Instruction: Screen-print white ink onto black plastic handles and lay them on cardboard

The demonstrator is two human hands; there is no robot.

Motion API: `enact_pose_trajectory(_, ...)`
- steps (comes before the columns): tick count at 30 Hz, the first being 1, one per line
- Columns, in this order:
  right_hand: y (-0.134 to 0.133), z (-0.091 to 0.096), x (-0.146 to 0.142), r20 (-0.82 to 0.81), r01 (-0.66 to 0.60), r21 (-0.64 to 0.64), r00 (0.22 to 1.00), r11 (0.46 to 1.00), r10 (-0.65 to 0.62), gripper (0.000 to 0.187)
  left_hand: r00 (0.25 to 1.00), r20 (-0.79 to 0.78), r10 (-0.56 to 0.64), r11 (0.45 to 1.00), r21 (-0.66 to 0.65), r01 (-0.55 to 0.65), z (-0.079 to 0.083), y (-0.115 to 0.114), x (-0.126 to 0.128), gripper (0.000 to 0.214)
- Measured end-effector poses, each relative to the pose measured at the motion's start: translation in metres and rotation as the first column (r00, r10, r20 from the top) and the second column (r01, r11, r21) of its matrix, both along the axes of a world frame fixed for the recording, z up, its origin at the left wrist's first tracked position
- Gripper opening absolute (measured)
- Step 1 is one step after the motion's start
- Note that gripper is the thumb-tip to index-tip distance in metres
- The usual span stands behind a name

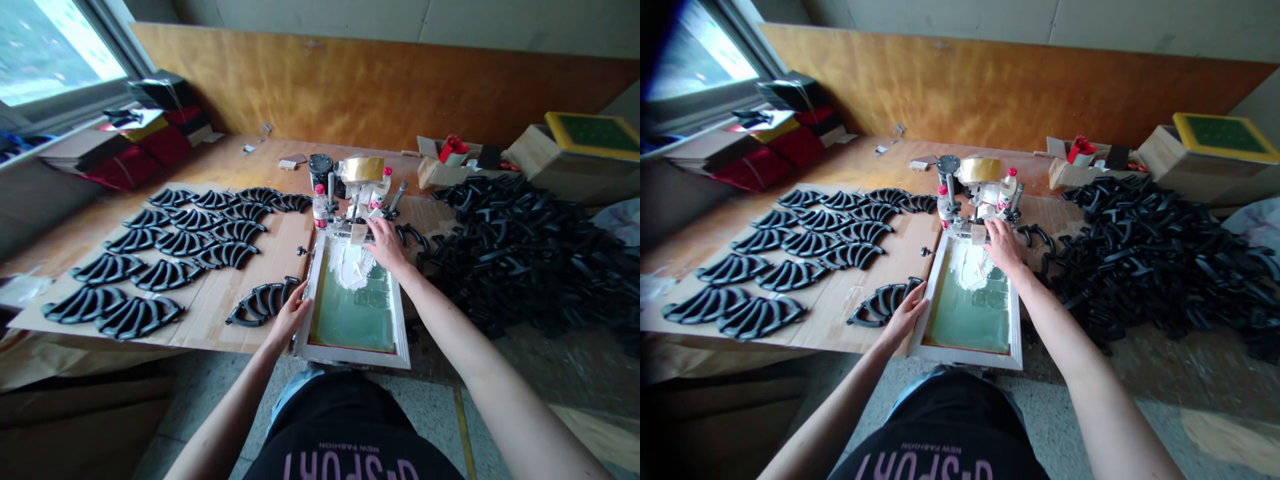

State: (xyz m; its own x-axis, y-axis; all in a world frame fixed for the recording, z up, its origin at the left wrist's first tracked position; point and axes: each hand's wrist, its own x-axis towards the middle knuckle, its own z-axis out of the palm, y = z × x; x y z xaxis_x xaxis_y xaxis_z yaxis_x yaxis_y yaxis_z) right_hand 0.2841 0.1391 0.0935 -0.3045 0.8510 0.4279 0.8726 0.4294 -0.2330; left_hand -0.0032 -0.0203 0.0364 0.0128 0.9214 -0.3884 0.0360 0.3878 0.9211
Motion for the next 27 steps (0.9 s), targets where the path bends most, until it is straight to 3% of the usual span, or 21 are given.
enact_pose_trajectory(3, 0.003, -0.004, -0.032, 0.114, -0.052, -0.198, 0.991, 0.979, 0.076, 0.026, 1.000, -0.010, 0.012, 1.000, -0.014, -0.012, -0.013, 0.001, 0.002, 0.072)
enact_pose_trajectory(5, -0.008, -0.012, -0.038, 0.172, -0.064, -0.254, 0.979, 0.965, 0.110, 0.012, 1.000, -0.003, 0.017, 1.000, -0.019, -0.017, -0.015, 0.002, 0.002, 0.070)
enact_pose_trajectory(8, -0.037, -0.020, -0.027, 0.196, -0.228, -0.240, 0.941, 0.943, 0.277, 0.012, 0.999, 0.021, 0.024, 1.000, -0.013, -0.024, -0.019, 0.001, 0.002, 0.067)
enact_pose_trajectory(11, -0.057, -0.016, -0.008, 0.149, -0.453, -0.254, 0.855, 0.855, 0.497, 0.018, 0.999, 0.031, 0.021, 1.000, -0.015, -0.021, -0.023, 0.001, 0.003, 0.067)
enact_pose_trajectory(13, -0.056, -0.010, -0.001, 0.103, -0.517, -0.282, 0.821, 0.808, 0.561, 0.017, 0.999, 0.029, 0.016, 1.000, -0.018, -0.015, -0.023, 0.001, 0.003, 0.069)
enact_pose_trajectory(16, -0.049, -0.009, -0.005, 0.051, -0.452, -0.265, 0.876, 0.852, 0.480, 0.013, 1.000, 0.009, 0.011, 1.000, -0.016, -0.011, -0.019, 0.001, 0.004, 0.069)
enact_pose_trajectory(19, -0.055, -0.021, -0.013, 0.020, -0.388, -0.149, 0.918, 0.909, 0.395, 0.019, 1.000, -0.022, 0.009, 1.000, -0.026, -0.010, -0.012, 0.000, 0.003, 0.069)
enact_pose_trajectory(23, -0.071, -0.029, -0.011, -0.002, -0.484, -0.146, 0.872, 0.863, 0.489, 0.021, 1.000, -0.021, 0.008, 0.999, -0.042, -0.009, -0.008, 0.000, 0.002, 0.070)
enact_pose_trajectory(25, -0.062, -0.023, -0.010, -0.032, -0.466, -0.200, 0.883, 0.862, 0.469, 0.015, 1.000, -0.015, 0.014, 0.999, -0.050, -0.014, -0.005, 0.000, 0.003, 0.071)
enact_pose_trajectory(27, -0.040, -0.012, -0.015, -0.065, -0.387, -0.223, 0.922, 0.895, 0.383, 0.017, 1.000, -0.005, 0.015, 0.999, -0.050, -0.016, 0.003, 0.000, 0.003, 0.073)
